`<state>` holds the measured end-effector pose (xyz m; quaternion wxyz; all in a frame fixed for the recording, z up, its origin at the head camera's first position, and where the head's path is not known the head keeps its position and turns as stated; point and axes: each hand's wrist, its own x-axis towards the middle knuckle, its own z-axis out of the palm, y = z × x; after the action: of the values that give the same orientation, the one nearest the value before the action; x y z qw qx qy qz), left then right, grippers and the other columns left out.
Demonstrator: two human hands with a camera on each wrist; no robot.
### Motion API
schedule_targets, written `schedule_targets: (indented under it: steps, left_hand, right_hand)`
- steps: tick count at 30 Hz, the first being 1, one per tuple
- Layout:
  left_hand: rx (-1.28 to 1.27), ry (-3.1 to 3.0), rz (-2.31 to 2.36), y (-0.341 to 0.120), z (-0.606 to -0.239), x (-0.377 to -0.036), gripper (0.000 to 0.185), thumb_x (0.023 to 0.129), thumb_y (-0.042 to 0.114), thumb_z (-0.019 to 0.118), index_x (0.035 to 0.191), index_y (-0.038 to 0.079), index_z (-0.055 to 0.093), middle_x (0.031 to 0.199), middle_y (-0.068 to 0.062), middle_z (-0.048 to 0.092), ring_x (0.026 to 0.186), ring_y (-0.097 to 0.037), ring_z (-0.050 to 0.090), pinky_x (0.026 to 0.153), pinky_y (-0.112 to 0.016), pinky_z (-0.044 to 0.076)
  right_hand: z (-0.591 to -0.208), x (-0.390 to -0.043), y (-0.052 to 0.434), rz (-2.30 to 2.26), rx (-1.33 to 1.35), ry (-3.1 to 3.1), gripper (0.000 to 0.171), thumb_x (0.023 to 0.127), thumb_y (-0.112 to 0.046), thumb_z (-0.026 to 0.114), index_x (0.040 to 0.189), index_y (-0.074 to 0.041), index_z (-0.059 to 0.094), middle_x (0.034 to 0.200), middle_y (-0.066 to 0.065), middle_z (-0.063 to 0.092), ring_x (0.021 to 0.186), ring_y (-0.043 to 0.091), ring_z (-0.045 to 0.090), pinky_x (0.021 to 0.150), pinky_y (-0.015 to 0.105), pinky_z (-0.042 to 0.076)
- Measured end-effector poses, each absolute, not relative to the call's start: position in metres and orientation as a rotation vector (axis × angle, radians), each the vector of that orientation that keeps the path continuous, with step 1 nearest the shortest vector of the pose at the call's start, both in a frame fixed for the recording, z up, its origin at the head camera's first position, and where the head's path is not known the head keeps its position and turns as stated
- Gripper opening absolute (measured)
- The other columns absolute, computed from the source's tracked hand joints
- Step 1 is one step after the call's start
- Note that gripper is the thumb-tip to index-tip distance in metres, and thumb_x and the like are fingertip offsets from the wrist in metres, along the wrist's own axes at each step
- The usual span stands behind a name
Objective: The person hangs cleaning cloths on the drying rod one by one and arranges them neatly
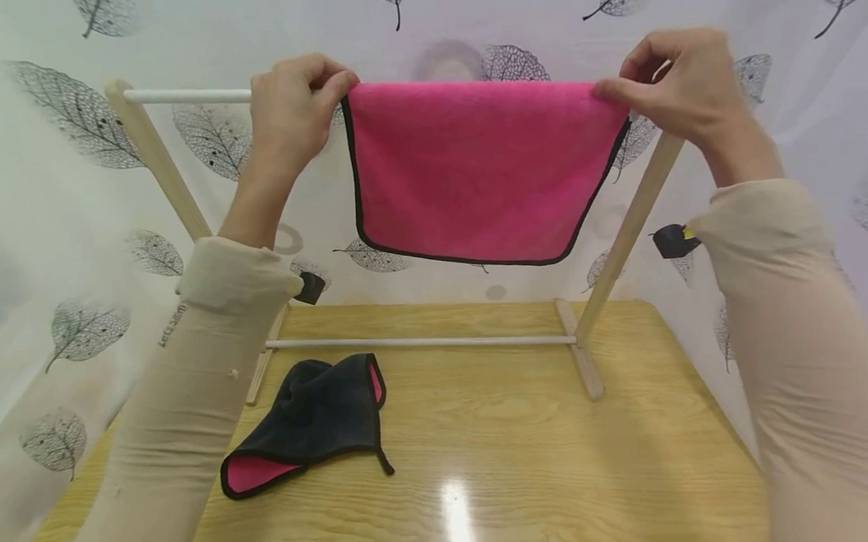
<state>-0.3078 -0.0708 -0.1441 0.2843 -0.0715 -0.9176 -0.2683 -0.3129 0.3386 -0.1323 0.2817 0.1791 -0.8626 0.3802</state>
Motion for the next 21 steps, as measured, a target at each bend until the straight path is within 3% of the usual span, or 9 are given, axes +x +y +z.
schedule_targets:
  steps: [5,8,11,17,21]
  left_hand:
    - [-0.246,-2.454,-0.738,-0.076,-0.143,-0.31,0.033,0.107,0.043,0.054,0.123,0.025,0.078,0.113,0.006,0.077,0.116,-0.011,0.064,0.119,-0.03,0.021]
    - [-0.28,-2.438,-0.773,-0.079,-0.144,-0.308,0.033,0.107,0.041,0.055,0.118,0.021,0.08,0.108,0.002,0.078,0.115,-0.013,0.065,0.118,-0.03,0.022]
    - [-0.3,-2.465,-0.791,-0.081,-0.143,-0.306,0.034,0.106,0.043,0.055,0.119,0.023,0.079,0.114,0.005,0.077,0.12,-0.01,0.063,0.119,-0.027,0.021]
    - [-0.374,-2.552,-0.792,-0.086,-0.14,-0.304,0.038,0.101,0.049,0.06,0.131,0.03,0.073,0.129,0.009,0.071,0.132,-0.006,0.055,0.121,-0.028,0.016]
    - [-0.387,-2.555,-0.821,-0.086,-0.14,-0.302,0.038,0.101,0.049,0.064,0.133,0.029,0.072,0.132,0.006,0.07,0.135,-0.007,0.051,0.122,-0.028,0.011]
  right_hand:
    - [-0.124,-0.31,0.343,0.958,0.487,-2.501,0.006,0.09,-0.017,0.082,0.096,-0.018,0.082,0.075,-0.015,0.065,0.077,0.013,0.047,0.061,0.015,0.039]
    - [-0.118,-0.31,0.344,0.927,0.435,-2.6,0.013,0.096,-0.023,0.076,0.106,-0.018,0.082,0.082,-0.016,0.065,0.085,0.013,0.047,0.068,0.016,0.039]
    - [-0.114,-0.31,0.344,0.929,0.374,-2.653,0.02,0.099,-0.027,0.071,0.113,-0.017,0.081,0.089,-0.014,0.063,0.091,0.013,0.044,0.073,0.02,0.037]
    - [-0.119,-0.313,0.339,0.958,0.372,-2.526,0.003,0.096,-0.023,0.076,0.096,-0.02,0.074,0.085,-0.005,0.056,0.082,0.012,0.043,0.064,0.015,0.038]
    - [-0.125,-0.312,0.338,1.001,0.401,-2.425,0.008,0.094,-0.022,0.078,0.088,-0.017,0.074,0.078,-0.007,0.058,0.076,0.011,0.044,0.06,0.016,0.036]
